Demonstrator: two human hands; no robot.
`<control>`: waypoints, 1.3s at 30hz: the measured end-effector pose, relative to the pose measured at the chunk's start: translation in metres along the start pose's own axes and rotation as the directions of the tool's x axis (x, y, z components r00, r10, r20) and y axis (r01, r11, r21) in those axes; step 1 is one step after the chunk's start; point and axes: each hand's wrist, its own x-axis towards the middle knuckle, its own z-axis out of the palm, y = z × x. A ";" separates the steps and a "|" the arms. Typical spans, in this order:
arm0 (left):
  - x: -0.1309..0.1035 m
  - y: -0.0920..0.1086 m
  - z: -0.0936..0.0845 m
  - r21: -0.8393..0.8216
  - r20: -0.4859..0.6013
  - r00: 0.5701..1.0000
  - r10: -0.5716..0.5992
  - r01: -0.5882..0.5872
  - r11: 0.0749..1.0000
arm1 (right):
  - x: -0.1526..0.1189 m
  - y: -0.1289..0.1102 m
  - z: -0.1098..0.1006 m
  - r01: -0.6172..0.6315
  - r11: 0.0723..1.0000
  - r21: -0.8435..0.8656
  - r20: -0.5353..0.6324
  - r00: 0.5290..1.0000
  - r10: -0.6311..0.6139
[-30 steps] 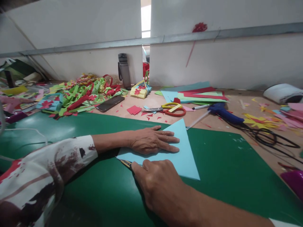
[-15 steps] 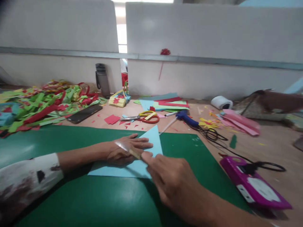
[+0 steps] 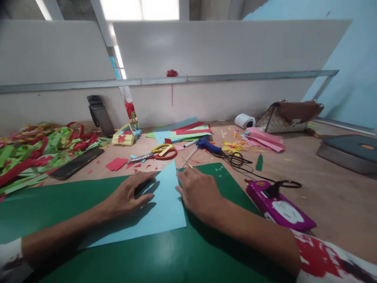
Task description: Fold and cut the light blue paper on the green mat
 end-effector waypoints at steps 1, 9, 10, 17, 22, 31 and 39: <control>0.001 0.002 -0.001 -0.002 -0.010 0.999 -0.048 0.048 0.999 | -0.001 -0.003 0.000 0.017 0.993 0.119 0.023 1.000 -0.020; 0.009 0.022 -0.016 0.104 0.174 0.939 -0.296 0.282 0.954 | -0.004 -0.007 0.013 0.001 0.931 0.364 0.083 0.996 -0.033; 0.009 0.023 -0.017 0.118 0.193 0.932 -0.306 0.288 0.950 | -0.005 -0.007 0.014 -0.004 0.938 0.348 0.081 0.996 -0.025; 0.015 0.009 -0.017 0.064 0.123 0.937 -0.326 0.320 0.945 | -0.007 -0.009 0.019 -0.002 0.966 0.257 0.074 0.997 -0.018; 0.012 0.020 -0.016 0.054 0.215 0.929 -0.300 0.295 0.954 | -0.007 -0.005 0.015 -0.004 0.949 0.314 0.124 0.992 -0.037; 0.004 0.041 -0.009 0.179 0.268 0.904 -0.332 0.292 0.940 | -0.009 -0.006 0.013 0.001 0.939 0.344 0.097 0.995 -0.036; 0.002 0.052 -0.003 0.242 0.244 0.923 -0.296 0.238 0.941 | -0.011 -0.005 0.016 0.019 0.931 0.365 0.073 0.996 -0.049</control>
